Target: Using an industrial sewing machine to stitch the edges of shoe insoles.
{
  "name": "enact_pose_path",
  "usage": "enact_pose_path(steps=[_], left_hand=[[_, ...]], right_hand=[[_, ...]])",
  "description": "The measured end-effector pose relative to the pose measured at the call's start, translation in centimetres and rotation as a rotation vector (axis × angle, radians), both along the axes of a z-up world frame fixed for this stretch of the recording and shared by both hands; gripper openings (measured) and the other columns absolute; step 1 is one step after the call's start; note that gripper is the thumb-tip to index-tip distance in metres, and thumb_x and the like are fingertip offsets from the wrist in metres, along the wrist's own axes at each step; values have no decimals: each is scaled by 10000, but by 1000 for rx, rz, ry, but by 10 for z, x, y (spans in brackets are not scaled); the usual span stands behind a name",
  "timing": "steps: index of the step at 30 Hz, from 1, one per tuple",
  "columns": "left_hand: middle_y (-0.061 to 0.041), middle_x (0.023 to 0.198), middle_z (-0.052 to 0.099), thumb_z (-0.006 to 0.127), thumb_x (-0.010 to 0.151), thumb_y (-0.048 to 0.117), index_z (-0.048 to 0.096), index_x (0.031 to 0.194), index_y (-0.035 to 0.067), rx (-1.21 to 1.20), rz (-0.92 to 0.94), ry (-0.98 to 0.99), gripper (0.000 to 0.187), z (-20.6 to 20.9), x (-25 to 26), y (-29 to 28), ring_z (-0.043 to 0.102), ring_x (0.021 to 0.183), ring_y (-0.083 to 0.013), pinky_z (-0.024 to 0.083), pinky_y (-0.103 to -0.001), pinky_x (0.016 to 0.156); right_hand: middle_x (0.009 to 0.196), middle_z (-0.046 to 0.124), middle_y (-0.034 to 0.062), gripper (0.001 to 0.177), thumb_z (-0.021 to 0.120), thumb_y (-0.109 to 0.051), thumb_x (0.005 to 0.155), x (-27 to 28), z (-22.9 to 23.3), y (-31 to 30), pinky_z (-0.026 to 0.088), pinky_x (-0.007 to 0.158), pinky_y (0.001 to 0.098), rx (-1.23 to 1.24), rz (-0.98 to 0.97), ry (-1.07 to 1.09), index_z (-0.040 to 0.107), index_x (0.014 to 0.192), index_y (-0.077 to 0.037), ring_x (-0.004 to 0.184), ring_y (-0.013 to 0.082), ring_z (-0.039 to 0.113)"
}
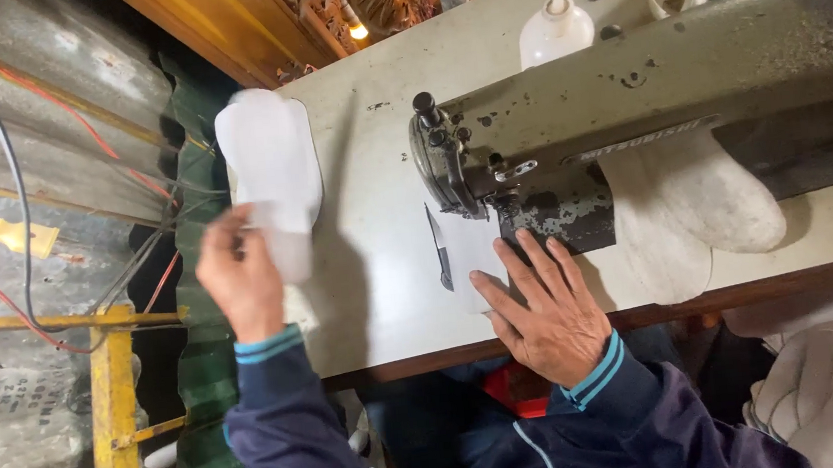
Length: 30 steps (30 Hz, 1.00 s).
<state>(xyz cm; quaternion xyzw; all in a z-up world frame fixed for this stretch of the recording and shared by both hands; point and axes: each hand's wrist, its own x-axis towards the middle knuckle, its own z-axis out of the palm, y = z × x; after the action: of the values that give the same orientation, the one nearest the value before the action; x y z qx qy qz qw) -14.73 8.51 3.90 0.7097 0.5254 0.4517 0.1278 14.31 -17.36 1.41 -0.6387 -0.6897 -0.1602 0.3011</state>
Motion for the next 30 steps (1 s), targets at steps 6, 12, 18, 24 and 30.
enact_pose_path(steps=[6, 12, 18, 24, 30], left_hand=[[-233, 1198, 611, 777, 925, -25, 660, 1232, -25, 423, -164, 152, 329, 12, 38, -43, 593, 1193, -474, 449, -523, 1074], [-161, 1383, 645, 773, 927, 198, 728, 1231, 68, 36, -531, 140, 334, -13, 118, -137, 529, 1378, -409, 419, -507, 1144], [-141, 1506, 554, 681, 983, 446, 660, 1365, 155, -57, -533, 433, 481, -19, 123, -150, 425, 1468, -377, 252, -584, 1212], [-109, 1486, 591, 636, 1026, 372, 683, 1328, 152, 102, -491, 409, 377, -34, 125, -145, 495, 1422, -360, 352, -545, 1167], [-119, 1549, 550, 623, 955, 159, 609, 1376, 150, 27, -639, 511, 421, -18, 122, -125, 442, 1490, -396, 348, -561, 1145]], right_hand=[[1443, 596, 185, 390, 484, -367, 1051, -1, 5, 3, 276, 1223, 587, -30, -25, 20, 646, 1376, -225, 1434, 409, 473], [1476, 566, 194, 418, 446, -382, 1064, -3, 6, 2, 236, 1241, 584, -71, -15, 26, 623, 1406, -217, 1464, 394, 434], [1401, 627, 154, 464, 500, -364, 1036, 2, 10, -3, 263, 1243, 533, -82, 62, 218, 608, 1400, -97, 1431, 338, 485], [1306, 689, 76, 309, 622, -303, 985, 14, -5, 15, 359, 1193, 512, 38, -47, 145, 720, 1206, -111, 1350, 298, 565], [1449, 598, 135, 401, 589, -314, 1032, 23, 9, 8, 307, 1215, 547, -126, 31, 185, 667, 1323, -49, 1432, 350, 453]])
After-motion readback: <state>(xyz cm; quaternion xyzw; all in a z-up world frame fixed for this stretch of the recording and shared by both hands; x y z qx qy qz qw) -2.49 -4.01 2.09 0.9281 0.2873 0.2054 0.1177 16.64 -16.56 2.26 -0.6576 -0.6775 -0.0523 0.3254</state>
